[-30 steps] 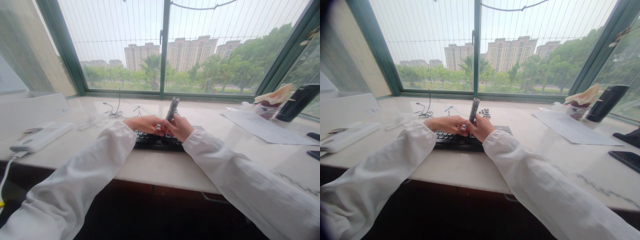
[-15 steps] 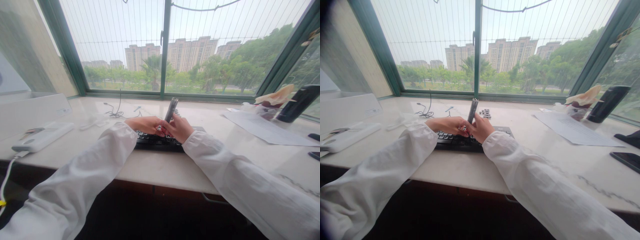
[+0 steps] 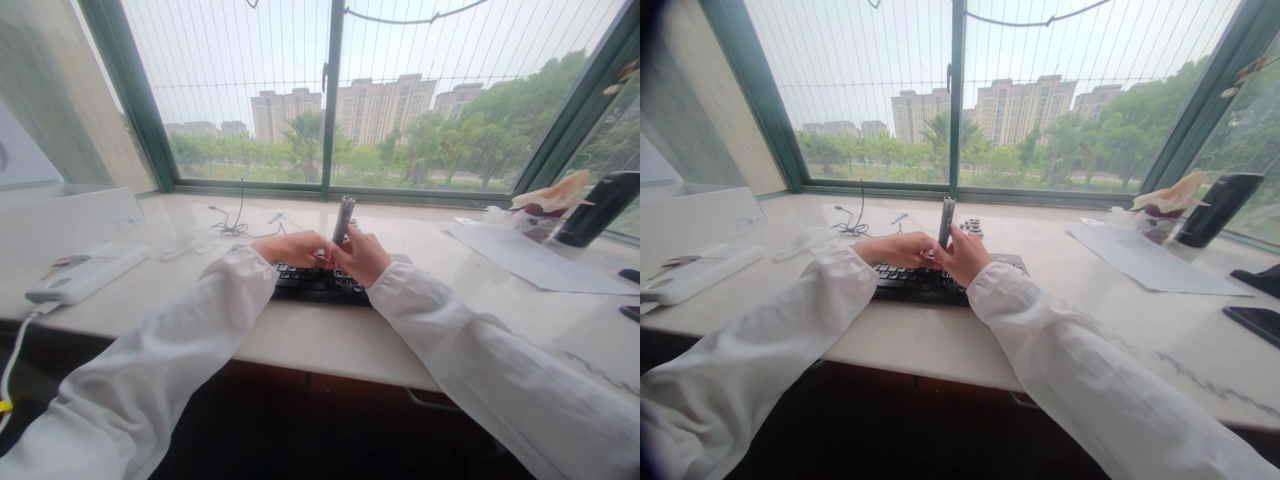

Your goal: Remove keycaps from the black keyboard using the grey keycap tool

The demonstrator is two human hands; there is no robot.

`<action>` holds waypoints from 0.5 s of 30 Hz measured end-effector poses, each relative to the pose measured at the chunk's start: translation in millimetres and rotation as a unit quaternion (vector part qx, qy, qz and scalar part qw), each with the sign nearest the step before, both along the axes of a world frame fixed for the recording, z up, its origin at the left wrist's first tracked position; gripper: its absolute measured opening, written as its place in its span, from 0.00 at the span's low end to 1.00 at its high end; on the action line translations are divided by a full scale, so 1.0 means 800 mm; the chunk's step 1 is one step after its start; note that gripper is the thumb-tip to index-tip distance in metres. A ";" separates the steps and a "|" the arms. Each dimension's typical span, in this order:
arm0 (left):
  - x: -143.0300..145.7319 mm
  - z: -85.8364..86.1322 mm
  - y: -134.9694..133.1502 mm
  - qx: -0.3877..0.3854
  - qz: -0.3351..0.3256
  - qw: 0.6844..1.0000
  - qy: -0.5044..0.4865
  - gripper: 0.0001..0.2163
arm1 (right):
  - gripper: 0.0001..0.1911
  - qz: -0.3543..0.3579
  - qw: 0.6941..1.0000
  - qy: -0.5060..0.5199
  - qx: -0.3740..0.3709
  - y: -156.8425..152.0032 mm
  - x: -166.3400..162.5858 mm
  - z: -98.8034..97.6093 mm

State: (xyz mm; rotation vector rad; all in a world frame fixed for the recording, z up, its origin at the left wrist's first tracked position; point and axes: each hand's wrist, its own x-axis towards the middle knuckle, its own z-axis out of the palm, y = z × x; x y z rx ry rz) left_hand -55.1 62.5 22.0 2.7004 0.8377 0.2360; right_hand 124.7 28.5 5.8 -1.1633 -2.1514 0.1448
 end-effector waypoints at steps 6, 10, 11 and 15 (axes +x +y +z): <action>0.003 -0.002 0.000 0.022 0.023 0.999 0.009 0.09 | 0.10 -0.036 0.999 0.001 0.020 0.005 0.001 -0.002; 0.006 -0.003 -0.002 0.048 0.025 0.998 0.023 0.10 | 0.09 -0.054 0.999 0.006 0.005 0.006 0.001 -0.003; 0.006 -0.002 -0.003 0.049 0.025 0.998 0.024 0.10 | 0.09 -0.055 0.998 0.011 -0.004 0.006 0.001 -0.003; 0.001 0.006 -0.007 0.011 0.020 0.999 0.023 0.11 | 0.10 -0.040 0.997 0.042 -0.047 0.006 0.001 -0.003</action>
